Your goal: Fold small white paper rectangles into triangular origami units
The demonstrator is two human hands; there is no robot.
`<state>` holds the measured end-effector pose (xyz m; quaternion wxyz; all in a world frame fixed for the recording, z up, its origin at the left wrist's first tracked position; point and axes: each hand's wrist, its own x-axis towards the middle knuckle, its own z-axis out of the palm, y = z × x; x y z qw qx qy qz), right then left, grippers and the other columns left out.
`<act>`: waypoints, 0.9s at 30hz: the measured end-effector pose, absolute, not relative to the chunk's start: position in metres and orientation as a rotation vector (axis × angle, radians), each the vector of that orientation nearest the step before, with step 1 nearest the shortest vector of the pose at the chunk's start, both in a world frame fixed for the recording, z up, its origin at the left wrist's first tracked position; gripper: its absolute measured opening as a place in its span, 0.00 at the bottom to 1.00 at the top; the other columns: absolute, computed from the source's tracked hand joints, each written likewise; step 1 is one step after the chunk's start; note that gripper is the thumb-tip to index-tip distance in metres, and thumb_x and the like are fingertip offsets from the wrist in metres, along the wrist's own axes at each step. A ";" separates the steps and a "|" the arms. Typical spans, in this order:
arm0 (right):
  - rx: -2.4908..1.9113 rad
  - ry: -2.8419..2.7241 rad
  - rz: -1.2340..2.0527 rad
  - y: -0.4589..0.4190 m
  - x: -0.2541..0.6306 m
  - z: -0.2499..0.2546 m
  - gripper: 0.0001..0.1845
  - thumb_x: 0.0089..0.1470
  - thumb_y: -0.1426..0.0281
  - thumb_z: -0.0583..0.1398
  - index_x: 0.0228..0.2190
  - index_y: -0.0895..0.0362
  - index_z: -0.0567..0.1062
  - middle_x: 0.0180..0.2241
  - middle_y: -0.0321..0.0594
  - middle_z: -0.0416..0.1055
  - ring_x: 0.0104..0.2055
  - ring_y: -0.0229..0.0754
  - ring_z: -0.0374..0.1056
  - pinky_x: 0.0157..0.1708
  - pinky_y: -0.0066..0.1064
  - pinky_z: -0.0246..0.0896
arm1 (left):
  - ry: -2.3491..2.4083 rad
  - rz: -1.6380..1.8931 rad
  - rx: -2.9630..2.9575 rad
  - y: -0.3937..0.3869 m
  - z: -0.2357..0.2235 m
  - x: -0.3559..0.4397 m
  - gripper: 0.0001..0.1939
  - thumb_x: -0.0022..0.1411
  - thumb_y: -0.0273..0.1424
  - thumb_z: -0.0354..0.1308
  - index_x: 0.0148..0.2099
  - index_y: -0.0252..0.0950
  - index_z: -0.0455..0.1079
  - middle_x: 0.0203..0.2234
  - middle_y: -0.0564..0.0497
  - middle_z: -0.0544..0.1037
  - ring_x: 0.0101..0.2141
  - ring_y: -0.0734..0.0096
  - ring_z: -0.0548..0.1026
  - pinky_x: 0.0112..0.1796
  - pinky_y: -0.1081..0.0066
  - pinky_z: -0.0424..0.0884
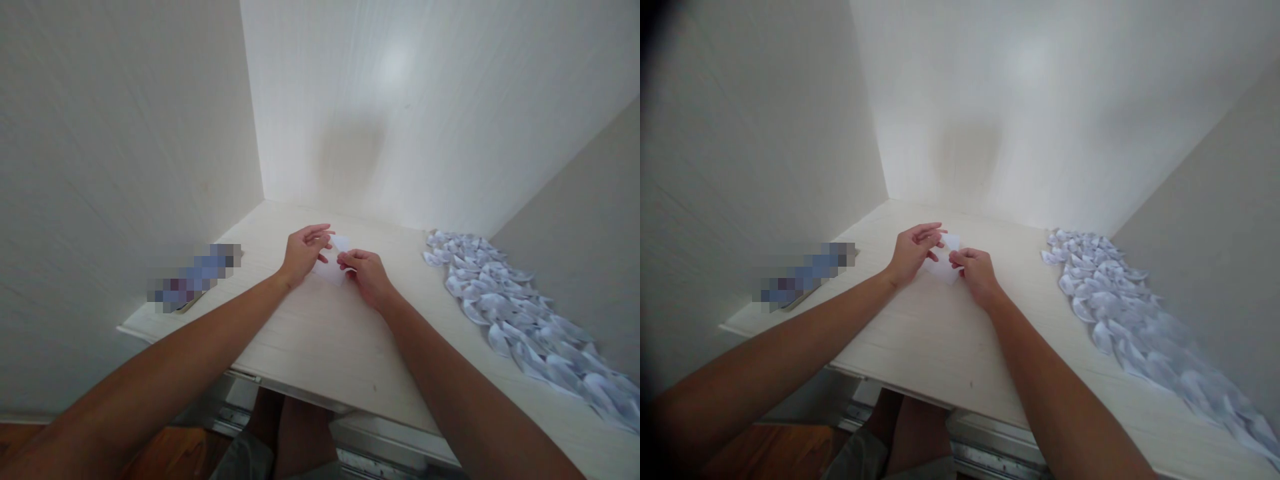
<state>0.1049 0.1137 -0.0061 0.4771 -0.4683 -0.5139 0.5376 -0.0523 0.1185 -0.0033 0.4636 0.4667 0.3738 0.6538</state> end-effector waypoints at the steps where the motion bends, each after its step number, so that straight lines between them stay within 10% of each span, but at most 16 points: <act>1: -1.143 -1.260 1.316 0.114 0.106 -0.006 0.15 0.38 0.58 0.69 0.21 0.56 0.77 0.26 0.39 0.74 0.29 0.39 0.64 0.29 0.32 0.52 | 0.911 1.608 1.172 0.119 -0.004 -0.053 0.22 0.51 0.36 0.71 0.47 0.32 0.78 0.43 0.42 0.83 0.32 0.70 0.78 0.22 0.76 0.73; 6: -1.140 -1.267 1.320 0.114 0.108 -0.007 0.15 0.38 0.58 0.70 0.21 0.57 0.77 0.25 0.38 0.73 0.28 0.38 0.64 0.29 0.32 0.51 | 0.932 1.570 1.156 0.122 -0.006 -0.054 0.20 0.49 0.35 0.72 0.43 0.29 0.80 0.27 0.46 0.81 0.32 0.67 0.78 0.22 0.74 0.73; 14: -1.183 -1.309 1.262 0.116 0.116 -0.001 0.13 0.40 0.59 0.69 0.21 0.57 0.78 0.25 0.39 0.76 0.30 0.39 0.67 0.30 0.32 0.55 | 0.890 1.532 1.147 0.120 -0.004 -0.053 0.26 0.41 0.32 0.76 0.44 0.29 0.80 0.32 0.46 0.82 0.32 0.68 0.79 0.27 0.71 0.78; 27: -1.202 -1.456 0.728 0.118 0.105 -0.016 0.24 0.53 0.61 0.66 0.51 0.54 0.82 0.44 0.46 0.82 0.39 0.48 0.78 0.38 0.39 0.73 | 0.996 1.619 1.103 0.122 -0.010 -0.049 0.23 0.40 0.32 0.76 0.40 0.28 0.80 0.29 0.47 0.82 0.29 0.68 0.79 0.29 0.68 0.80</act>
